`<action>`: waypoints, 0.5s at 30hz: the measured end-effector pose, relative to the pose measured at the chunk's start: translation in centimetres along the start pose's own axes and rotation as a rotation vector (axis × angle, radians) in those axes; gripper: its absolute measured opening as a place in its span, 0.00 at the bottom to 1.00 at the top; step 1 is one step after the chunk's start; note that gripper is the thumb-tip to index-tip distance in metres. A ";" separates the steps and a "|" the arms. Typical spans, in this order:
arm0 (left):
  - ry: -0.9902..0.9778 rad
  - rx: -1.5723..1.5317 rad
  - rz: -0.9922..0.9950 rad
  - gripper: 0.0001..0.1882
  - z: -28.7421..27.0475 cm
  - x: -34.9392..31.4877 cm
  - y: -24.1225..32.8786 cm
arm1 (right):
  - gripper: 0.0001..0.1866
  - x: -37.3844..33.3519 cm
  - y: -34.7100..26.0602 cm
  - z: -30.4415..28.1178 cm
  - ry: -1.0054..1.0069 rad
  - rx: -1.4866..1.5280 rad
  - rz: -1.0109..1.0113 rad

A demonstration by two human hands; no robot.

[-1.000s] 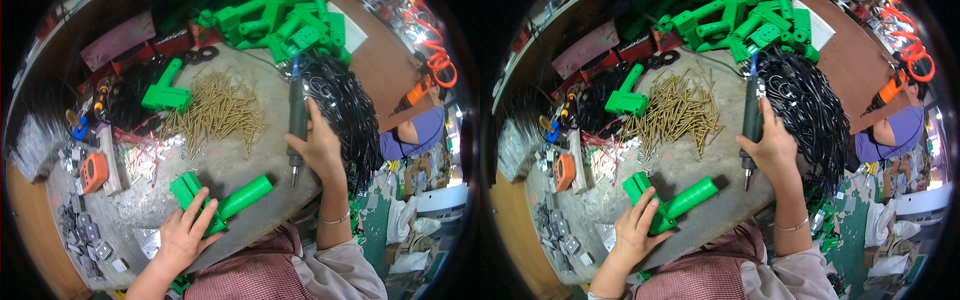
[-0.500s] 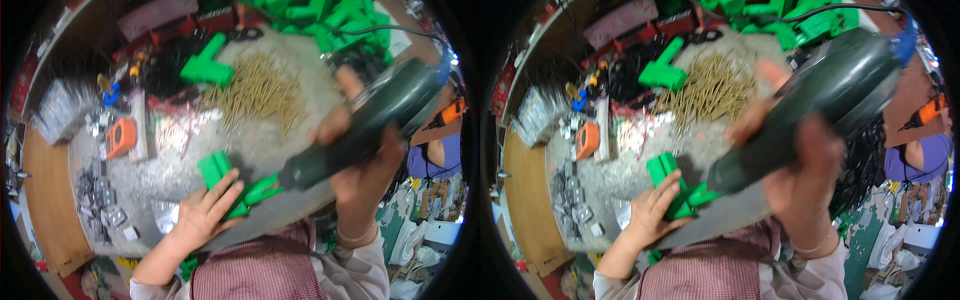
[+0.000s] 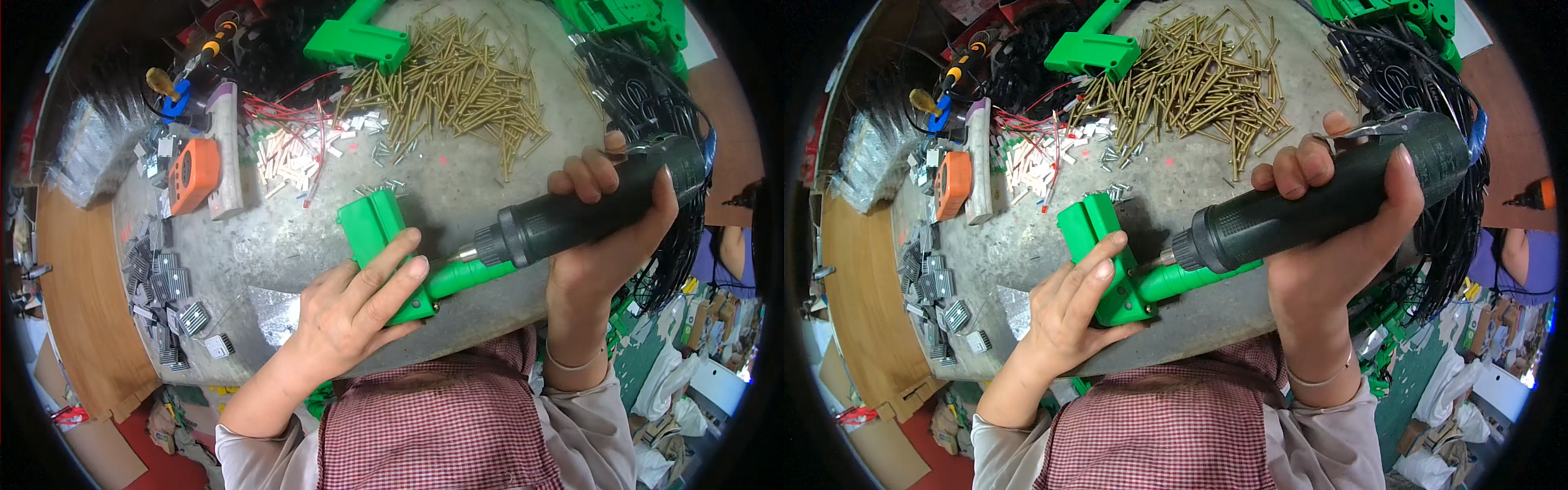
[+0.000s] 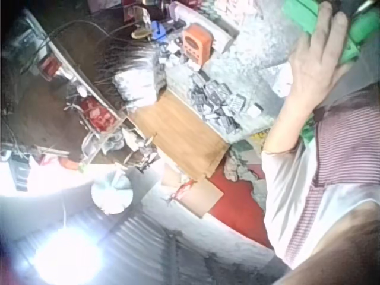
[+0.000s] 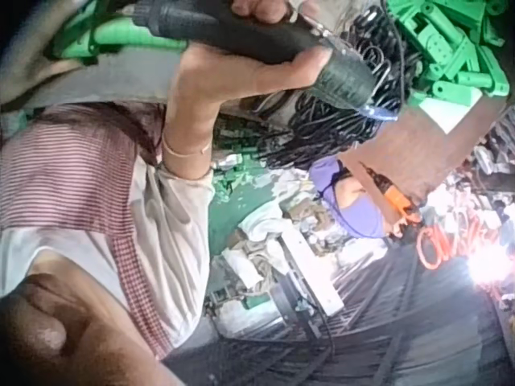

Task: The person solders internal wires using a soldering iron, fits electrical components into a plastic tool casing, secures the housing with a power screwdriver, and prepares and solders wiring for another tool assembly.

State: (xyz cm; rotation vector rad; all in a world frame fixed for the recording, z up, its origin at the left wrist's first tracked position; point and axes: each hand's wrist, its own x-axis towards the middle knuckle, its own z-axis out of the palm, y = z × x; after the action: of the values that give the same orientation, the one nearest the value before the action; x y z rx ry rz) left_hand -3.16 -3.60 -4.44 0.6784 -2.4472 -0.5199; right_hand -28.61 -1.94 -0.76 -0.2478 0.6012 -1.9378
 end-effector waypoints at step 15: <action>0.060 0.132 0.025 0.43 0.7 -0.3 0.1 | 0.25 1.0 1.2 -2.4 0.107 0.126 0.135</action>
State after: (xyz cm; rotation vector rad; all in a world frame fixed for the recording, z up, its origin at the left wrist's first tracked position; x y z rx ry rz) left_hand -3.38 -3.16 -5.02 0.7049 -2.4463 -0.3252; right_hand -29.09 -2.48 -3.51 -0.0230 0.5492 -1.8582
